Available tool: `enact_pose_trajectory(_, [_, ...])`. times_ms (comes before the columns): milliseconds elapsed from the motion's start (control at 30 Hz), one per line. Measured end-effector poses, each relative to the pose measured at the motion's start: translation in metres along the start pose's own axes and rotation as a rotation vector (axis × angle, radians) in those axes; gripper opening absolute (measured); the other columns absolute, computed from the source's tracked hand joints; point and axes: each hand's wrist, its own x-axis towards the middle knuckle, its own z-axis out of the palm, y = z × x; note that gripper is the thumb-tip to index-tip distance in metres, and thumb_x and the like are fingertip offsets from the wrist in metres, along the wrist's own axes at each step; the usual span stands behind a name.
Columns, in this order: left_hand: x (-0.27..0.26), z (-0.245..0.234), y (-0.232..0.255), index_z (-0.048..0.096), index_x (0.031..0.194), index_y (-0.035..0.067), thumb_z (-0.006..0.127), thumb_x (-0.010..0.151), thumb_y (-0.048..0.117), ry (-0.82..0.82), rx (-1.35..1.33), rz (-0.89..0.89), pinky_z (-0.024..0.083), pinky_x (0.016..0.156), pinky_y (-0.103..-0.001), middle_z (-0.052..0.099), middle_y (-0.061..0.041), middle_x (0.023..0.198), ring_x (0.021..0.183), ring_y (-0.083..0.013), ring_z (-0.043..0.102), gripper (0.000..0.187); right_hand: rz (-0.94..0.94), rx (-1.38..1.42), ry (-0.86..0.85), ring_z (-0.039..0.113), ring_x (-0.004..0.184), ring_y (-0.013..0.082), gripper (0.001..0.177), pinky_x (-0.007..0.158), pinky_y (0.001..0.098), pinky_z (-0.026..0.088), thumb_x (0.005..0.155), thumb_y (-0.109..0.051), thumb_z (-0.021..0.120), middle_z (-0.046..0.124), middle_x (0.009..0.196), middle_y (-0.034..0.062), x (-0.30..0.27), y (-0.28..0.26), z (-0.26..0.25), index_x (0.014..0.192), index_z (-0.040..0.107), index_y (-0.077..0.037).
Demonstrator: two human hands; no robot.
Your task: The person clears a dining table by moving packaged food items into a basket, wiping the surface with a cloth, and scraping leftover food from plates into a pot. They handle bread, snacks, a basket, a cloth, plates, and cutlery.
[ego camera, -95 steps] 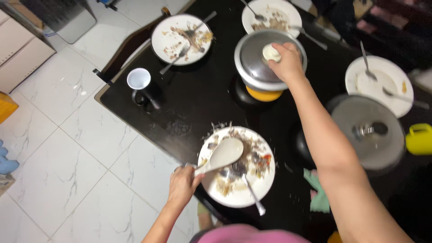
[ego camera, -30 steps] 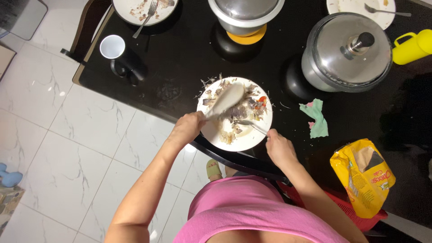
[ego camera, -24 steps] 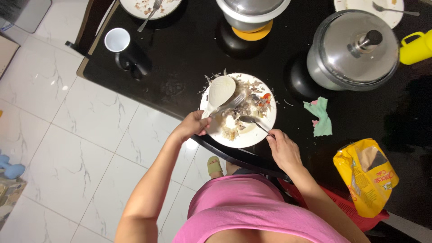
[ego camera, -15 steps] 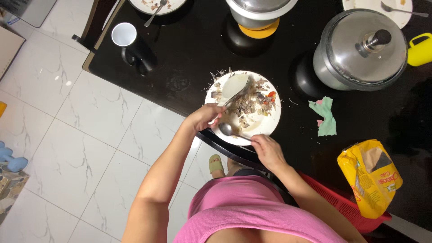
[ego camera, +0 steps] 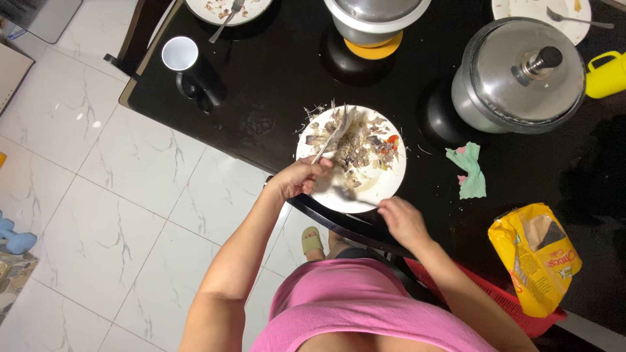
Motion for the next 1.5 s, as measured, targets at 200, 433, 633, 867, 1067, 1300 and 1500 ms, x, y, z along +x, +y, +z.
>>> enact_pose_trajectory(200, [0.010,-0.019,-0.019,0.060,0.102,0.006,0.052,0.101,0.013,-0.251,-0.508,-0.013,0.025,0.034,-0.019,0.041,0.009,0.055,0.041,-0.0015,0.031,0.010,0.085,0.021,0.082,0.069,0.088,0.0319,0.012,0.076,0.0425,0.055,0.096,-0.018,0.065,0.070,0.096,0.0103,0.026,-0.019,-0.012,0.102,0.066,-0.008])
enact_pose_trajectory(433, [0.007,-0.012,-0.030,0.064,0.100,0.010,0.052,0.094,0.011,-0.111,-0.285,0.001,0.022,0.035,-0.019,0.035,0.011,0.052,0.039,-0.0023,0.029,0.013,0.017,-0.134,0.082,0.070,0.085,0.0306,0.012,0.074,0.0423,0.056,0.097,-0.018,0.064,0.071,0.093,0.0101,0.046,-0.053,-0.026,0.104,0.066,-0.008])
enact_pose_trajectory(633, [-0.004,-0.001,-0.028,0.067,0.101,0.010,0.057,0.091,0.011,0.056,-0.028,0.074,0.020,0.035,-0.022,0.033,0.011,0.052,0.040,-0.0037,0.025,0.014,0.430,0.251,-0.025,0.071,0.069,0.0257,0.020,0.066,0.0387,0.054,0.095,-0.023,0.066,0.074,0.081,0.0124,0.054,-0.049,-0.034,0.110,0.069,-0.010])
enact_pose_trajectory(867, [0.006,-0.002,-0.033,0.071,0.103,0.013,0.058,0.091,0.012,0.122,-0.008,0.185,0.025,0.037,-0.023,0.045,0.008,0.058,0.041,-0.0050,0.030,0.017,0.368,0.183,-0.009,0.070,0.072,0.0251,0.019,0.068,0.0374,0.054,0.094,-0.023,0.068,0.074,0.086,0.0128,0.043,-0.043,-0.018,0.107,0.068,-0.009])
enact_pose_trajectory(1067, [-0.038,-0.015,-0.034,0.068,0.101,0.010,0.065,0.098,0.029,0.594,0.319,0.505,0.037,0.049,-0.026,0.054,-0.001,0.072,0.056,-0.0081,0.044,0.020,0.227,0.049,-0.056,0.069,0.080,0.0278,0.017,0.072,0.0414,0.057,0.099,-0.023,0.061,0.072,0.096,0.0114,0.064,-0.057,0.014,0.109,0.066,-0.012])
enact_pose_trajectory(1300, [-0.105,0.007,-0.047,0.065,0.097,0.000,0.063,0.099,0.043,0.923,0.554,0.423,0.049,0.064,-0.034,0.064,-0.007,0.072,0.068,-0.0160,0.058,0.042,0.215,-0.063,-0.096,0.065,0.080,0.0242,0.014,0.070,0.0383,0.055,0.102,-0.022,0.059,0.070,0.091,0.0084,0.072,-0.065,0.060,0.105,0.065,-0.010])
enact_pose_trajectory(1500, [-0.119,0.026,-0.061,0.064,0.100,0.000,0.065,0.096,0.040,0.964,0.612,0.382,0.051,0.062,-0.037,0.066,-0.012,0.068,0.063,-0.0208,0.061,0.041,0.349,-0.026,-0.103,0.065,0.079,0.0248,0.016,0.070,0.0377,0.053,0.101,-0.023,0.060,0.070,0.090,0.0093,0.060,-0.059,0.054,0.108,0.065,-0.010])
